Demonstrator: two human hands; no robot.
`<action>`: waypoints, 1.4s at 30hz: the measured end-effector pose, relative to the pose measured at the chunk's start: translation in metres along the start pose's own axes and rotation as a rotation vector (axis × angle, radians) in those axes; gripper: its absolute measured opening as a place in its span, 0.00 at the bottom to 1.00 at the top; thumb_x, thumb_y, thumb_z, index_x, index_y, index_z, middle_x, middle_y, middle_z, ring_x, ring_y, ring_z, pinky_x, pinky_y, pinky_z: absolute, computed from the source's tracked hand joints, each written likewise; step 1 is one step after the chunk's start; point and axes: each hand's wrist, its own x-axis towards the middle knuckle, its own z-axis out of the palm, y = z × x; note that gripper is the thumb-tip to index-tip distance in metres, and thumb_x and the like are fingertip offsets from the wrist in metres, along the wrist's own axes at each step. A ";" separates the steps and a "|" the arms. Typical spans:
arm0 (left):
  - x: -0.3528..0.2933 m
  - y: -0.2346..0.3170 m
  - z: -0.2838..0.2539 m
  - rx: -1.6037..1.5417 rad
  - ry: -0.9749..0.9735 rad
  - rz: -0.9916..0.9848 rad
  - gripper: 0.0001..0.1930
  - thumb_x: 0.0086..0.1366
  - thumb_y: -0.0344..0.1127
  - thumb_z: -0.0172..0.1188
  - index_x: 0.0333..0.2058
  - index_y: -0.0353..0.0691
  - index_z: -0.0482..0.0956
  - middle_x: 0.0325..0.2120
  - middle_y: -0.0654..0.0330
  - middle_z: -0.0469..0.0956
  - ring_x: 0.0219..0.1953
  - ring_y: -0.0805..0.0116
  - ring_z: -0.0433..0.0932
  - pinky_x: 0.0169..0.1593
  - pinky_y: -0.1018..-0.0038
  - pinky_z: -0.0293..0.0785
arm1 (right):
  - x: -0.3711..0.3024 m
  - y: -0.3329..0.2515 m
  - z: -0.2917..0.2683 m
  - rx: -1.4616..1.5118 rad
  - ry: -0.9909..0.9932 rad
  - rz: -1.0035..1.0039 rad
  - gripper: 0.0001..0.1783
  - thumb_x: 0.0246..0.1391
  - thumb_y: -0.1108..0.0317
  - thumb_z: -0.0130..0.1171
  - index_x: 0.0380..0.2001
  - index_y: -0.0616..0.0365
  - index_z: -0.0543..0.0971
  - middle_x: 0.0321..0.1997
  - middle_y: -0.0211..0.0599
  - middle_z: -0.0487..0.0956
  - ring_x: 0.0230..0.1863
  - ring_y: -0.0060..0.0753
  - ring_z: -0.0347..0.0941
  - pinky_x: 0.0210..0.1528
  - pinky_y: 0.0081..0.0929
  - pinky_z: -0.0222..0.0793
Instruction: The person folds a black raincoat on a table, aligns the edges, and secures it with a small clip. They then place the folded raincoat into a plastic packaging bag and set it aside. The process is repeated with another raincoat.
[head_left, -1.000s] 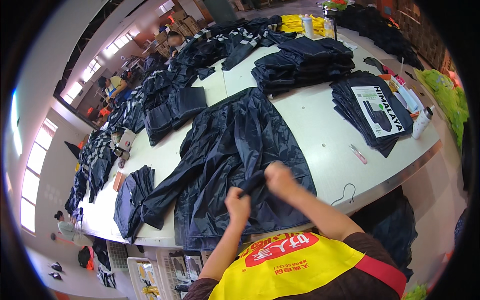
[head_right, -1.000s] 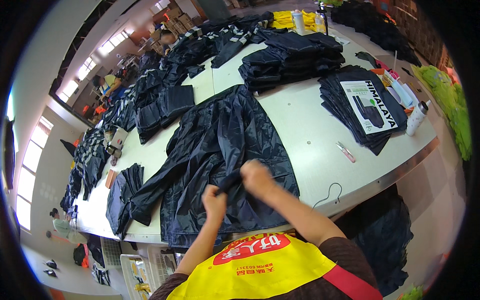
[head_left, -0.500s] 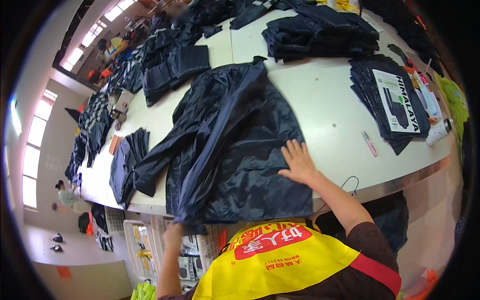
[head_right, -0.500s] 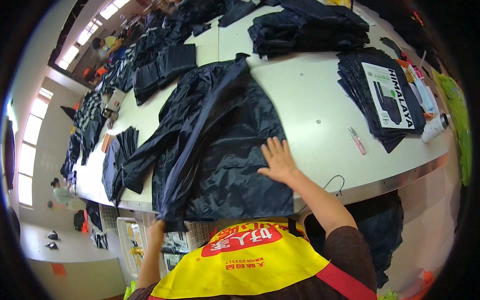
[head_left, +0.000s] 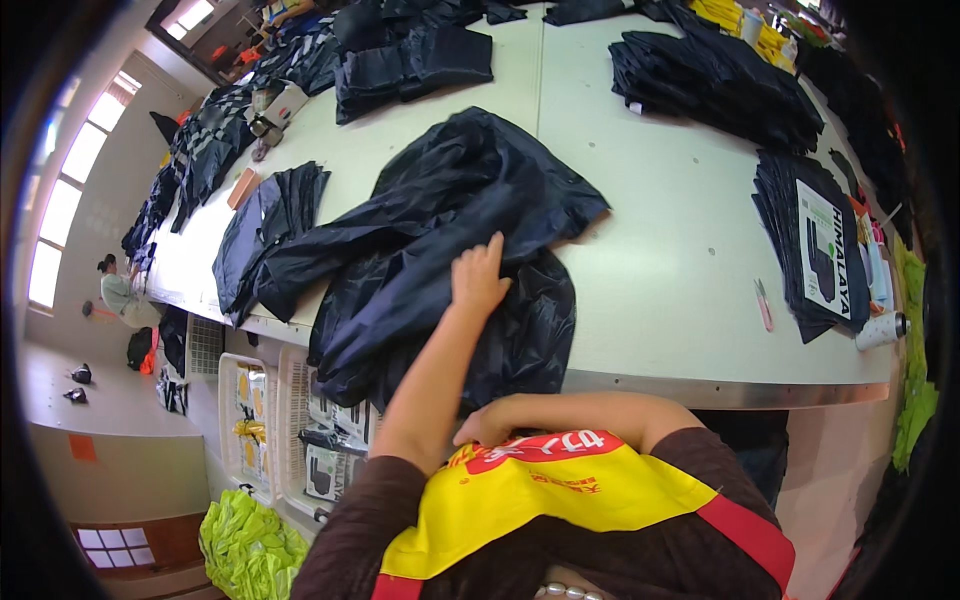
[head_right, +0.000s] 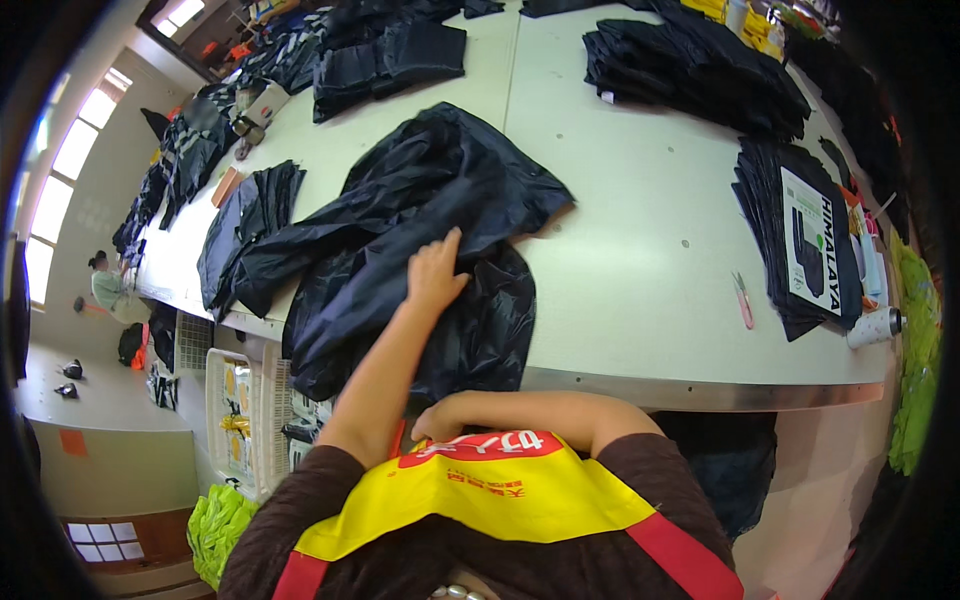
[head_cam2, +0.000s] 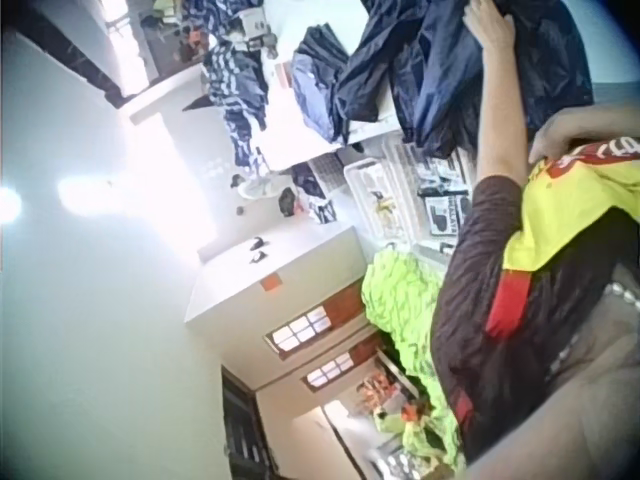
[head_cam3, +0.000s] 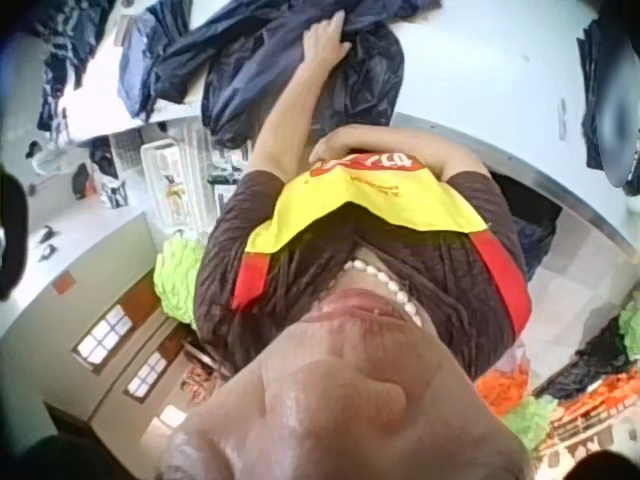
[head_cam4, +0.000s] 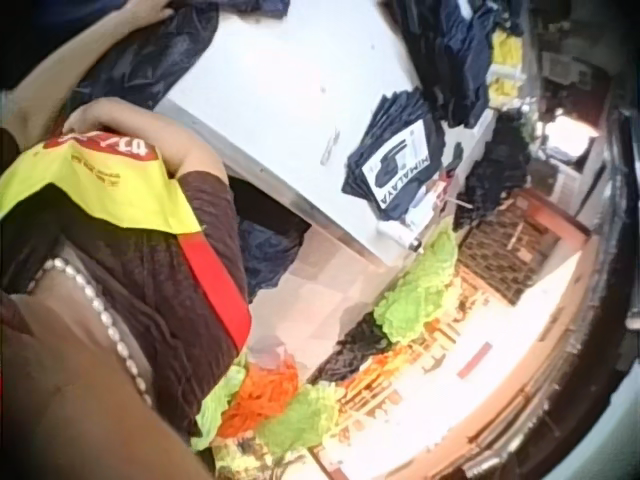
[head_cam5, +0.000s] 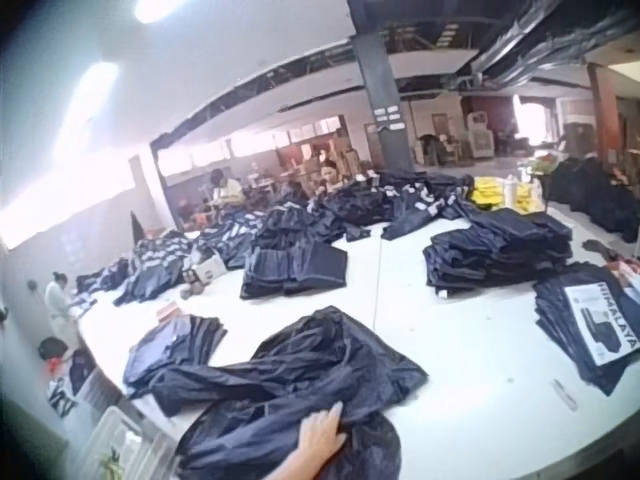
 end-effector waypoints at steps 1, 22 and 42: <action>0.002 -0.012 0.023 -0.076 -0.055 -0.058 0.26 0.45 0.33 0.64 0.46 0.42 0.72 0.42 0.51 0.75 0.45 0.51 0.73 0.47 0.60 0.69 | -0.012 -0.011 0.001 0.014 0.059 0.046 0.22 0.56 0.67 0.50 0.55 0.54 0.68 0.56 0.46 0.71 0.58 0.45 0.66 0.53 0.37 0.65; -0.389 -0.226 -0.309 -0.109 1.044 -0.276 0.05 0.50 0.35 0.57 0.26 0.43 0.73 0.20 0.58 0.71 0.24 0.63 0.72 0.31 0.70 0.67 | 0.004 0.029 -0.116 -0.026 0.241 0.371 0.27 0.60 0.48 0.44 0.52 0.58 0.71 0.54 0.45 0.73 0.54 0.37 0.68 0.54 0.35 0.64; 0.000 -0.342 -0.402 -0.270 0.891 -0.212 0.17 0.62 0.41 0.46 0.45 0.36 0.72 0.39 0.46 0.73 0.41 0.57 0.73 0.47 0.66 0.65 | -0.319 -0.075 -0.098 -0.058 1.105 -0.071 0.21 0.55 0.59 0.56 0.45 0.66 0.73 0.34 0.43 0.78 0.34 0.41 0.72 0.37 0.32 0.68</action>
